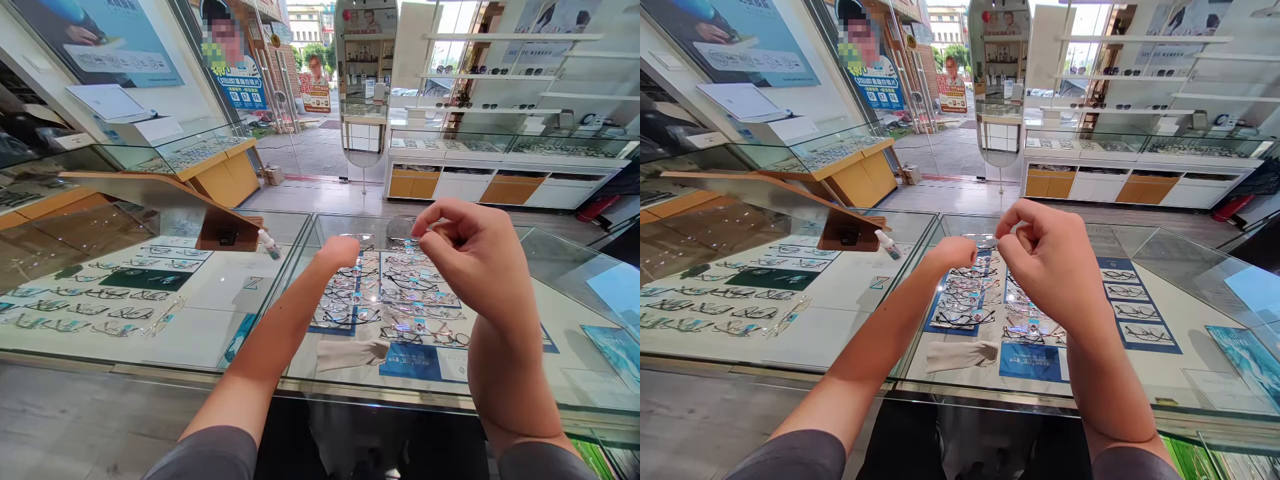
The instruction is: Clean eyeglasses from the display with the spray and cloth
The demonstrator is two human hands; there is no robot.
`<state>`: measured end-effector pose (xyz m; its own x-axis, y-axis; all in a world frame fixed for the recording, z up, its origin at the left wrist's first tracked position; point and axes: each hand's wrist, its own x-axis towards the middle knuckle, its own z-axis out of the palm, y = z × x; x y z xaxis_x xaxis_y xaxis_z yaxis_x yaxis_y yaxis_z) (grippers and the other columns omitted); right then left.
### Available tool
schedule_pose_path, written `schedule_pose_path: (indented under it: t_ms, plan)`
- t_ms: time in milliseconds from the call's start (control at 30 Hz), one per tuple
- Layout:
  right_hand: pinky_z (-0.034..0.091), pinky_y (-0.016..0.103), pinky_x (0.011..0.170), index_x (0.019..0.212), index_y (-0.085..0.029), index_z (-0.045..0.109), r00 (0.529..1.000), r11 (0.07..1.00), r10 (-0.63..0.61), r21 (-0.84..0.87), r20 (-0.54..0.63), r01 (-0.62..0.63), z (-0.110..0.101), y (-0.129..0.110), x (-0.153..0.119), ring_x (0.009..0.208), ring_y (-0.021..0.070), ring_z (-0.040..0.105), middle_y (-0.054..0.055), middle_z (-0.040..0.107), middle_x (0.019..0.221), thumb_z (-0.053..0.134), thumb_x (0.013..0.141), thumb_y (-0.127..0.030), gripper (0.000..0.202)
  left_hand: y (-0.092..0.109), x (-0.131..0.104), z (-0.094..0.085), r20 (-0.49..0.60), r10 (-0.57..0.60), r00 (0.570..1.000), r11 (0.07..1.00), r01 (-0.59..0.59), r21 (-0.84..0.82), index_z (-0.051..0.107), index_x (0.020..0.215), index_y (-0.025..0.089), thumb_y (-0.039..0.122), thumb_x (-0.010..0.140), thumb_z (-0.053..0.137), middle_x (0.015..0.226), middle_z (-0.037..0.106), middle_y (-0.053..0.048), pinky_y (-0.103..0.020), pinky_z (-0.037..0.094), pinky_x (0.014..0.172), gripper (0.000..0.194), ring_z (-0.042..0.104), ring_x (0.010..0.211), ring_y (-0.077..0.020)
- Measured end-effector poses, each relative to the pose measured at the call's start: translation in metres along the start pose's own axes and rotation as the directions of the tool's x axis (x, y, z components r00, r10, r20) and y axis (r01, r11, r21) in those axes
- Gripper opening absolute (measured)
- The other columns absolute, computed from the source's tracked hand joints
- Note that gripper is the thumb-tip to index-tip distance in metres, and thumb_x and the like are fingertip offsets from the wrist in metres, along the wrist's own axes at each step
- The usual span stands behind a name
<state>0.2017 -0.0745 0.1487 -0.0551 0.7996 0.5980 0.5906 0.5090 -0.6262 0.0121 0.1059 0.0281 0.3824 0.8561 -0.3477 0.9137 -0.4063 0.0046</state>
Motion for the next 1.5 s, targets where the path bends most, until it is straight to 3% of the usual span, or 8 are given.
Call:
schedule_pose_path:
  t_ms: [167, 367, 667, 833, 1000, 1133, 1233, 1500]
  plan:
    - [0.024, 0.029, 0.052, 0.08, -0.02, 0.068, 1.0, 0.999, 0.018, 0.04, 0.021, -0.019, 0.0, -0.002, 0.001, 0.048, 0.0079, 0.027, -0.009, 0.037, 0.05, 0.066, 0.091, -0.016, 0.011, 0.0, 0.004, 0.002, -0.113, -0.019, 0.993, 0.999, 0.014, -0.045, 0.081, 0.104, 0.022, 0.015, 0.09, 0.068, 0.109, 0.082, -0.014, -0.038, 0.055, 0.09, 0.021, 0.076, 0.101, -0.0313]
    - [0.023, 0.03, 0.052, 0.065, -0.019, 0.061, 0.999, 0.989, -0.039, 0.143, -0.022, 0.042, -0.001, -0.002, 0.001, 0.054, 0.0101, 0.03, -0.004, 0.038, 0.056, 0.066, 0.105, -0.044, 0.048, 0.004, 0.011, 0.011, -0.156, -0.016, 0.988, 0.997, 0.004, -0.078, 0.08, 0.096, 0.019, 0.016, 0.091, 0.07, 0.111, 0.081, -0.017, -0.039, 0.054, 0.091, 0.012, 0.075, 0.1, -0.0316]
    - [0.03, 0.031, 0.057, 0.067, -0.021, 0.059, 0.999, 0.874, -0.03, 0.485, -0.034, 0.043, -0.001, 0.024, 0.019, 0.059, 0.0123, 0.03, -0.003, 0.034, 0.063, 0.065, 0.103, -0.06, 0.053, 0.0, 0.013, 0.009, -0.186, 0.013, 0.982, 0.994, -0.032, -0.101, 0.081, 0.086, 0.019, 0.008, 0.083, 0.068, 0.1, 0.082, -0.015, -0.036, 0.051, 0.083, 0.017, 0.074, 0.091, -0.0294]
    - [0.039, 0.033, 0.063, 0.074, -0.023, 0.057, 0.991, 0.715, 0.009, 0.692, 0.134, -0.1, -0.011, 0.012, 0.021, 0.069, 0.0168, 0.037, 0.001, 0.038, 0.076, 0.057, 0.096, -0.076, 0.057, -0.003, -0.02, -0.017, -0.292, 0.055, 0.955, 0.99, -0.091, -0.112, 0.081, 0.09, 0.022, 0.014, 0.087, 0.067, 0.1, 0.082, -0.009, -0.032, 0.042, 0.072, 0.017, 0.07, 0.087, -0.0248]
    - [0.033, 0.031, 0.054, 0.07, -0.024, 0.045, 0.971, 0.507, 0.071, 0.83, 0.229, -0.233, -0.016, 0.004, 0.017, 0.063, 0.0151, 0.03, 0.0, 0.033, 0.075, 0.06, 0.092, -0.078, 0.06, -0.003, -0.092, -0.051, -0.488, 0.1, 0.867, 0.945, -0.236, -0.225, 0.08, 0.092, 0.025, 0.029, 0.093, 0.067, 0.074, 0.068, -0.001, -0.031, 0.03, 0.063, 0.014, 0.055, 0.067, -0.0177]
    - [0.016, 0.03, 0.046, 0.062, -0.023, 0.035, 0.97, 0.329, 0.142, 0.914, 0.199, -0.236, -0.012, 0.014, 0.013, 0.053, 0.0102, 0.013, -0.006, 0.021, 0.065, 0.07, 0.091, -0.057, 0.057, -0.007, -0.129, -0.058, -0.558, 0.15, 0.816, 0.801, -0.431, -0.416, 0.078, 0.087, 0.022, 0.039, 0.093, 0.069, 0.059, 0.039, 0.005, -0.029, 0.024, 0.059, 0.02, 0.037, 0.057, -0.0132]
    - [0.014, 0.028, 0.045, 0.058, -0.023, 0.031, 0.951, 0.25, 0.2, 0.927, 0.234, -0.281, 0.002, 0.035, 0.008, 0.05, 0.0089, 0.011, -0.007, 0.019, 0.06, 0.07, 0.091, -0.049, 0.057, -0.009, -0.123, -0.043, -0.597, 0.091, 0.797, 0.639, -0.506, -0.579, 0.078, 0.089, 0.02, 0.047, 0.089, 0.075, 0.058, 0.028, 0.008, -0.029, 0.02, 0.059, 0.028, 0.028, 0.056, -0.0116]
    - [0.012, 0.023, 0.043, 0.057, -0.023, 0.024, 0.852, 0.126, 0.363, 0.887, 0.377, -0.445, 0.062, 0.103, -0.018, 0.047, 0.0069, 0.008, -0.009, 0.017, 0.054, 0.069, 0.086, -0.045, 0.057, 0.016, -0.059, 0.04, -0.556, -0.174, 0.812, 0.06, -0.555, -0.829, 0.074, 0.08, 0.017, 0.066, 0.065, 0.092, 0.062, 0.052, 0.004, -0.026, 0.029, 0.059, 0.054, 0.037, 0.06, -0.0099]
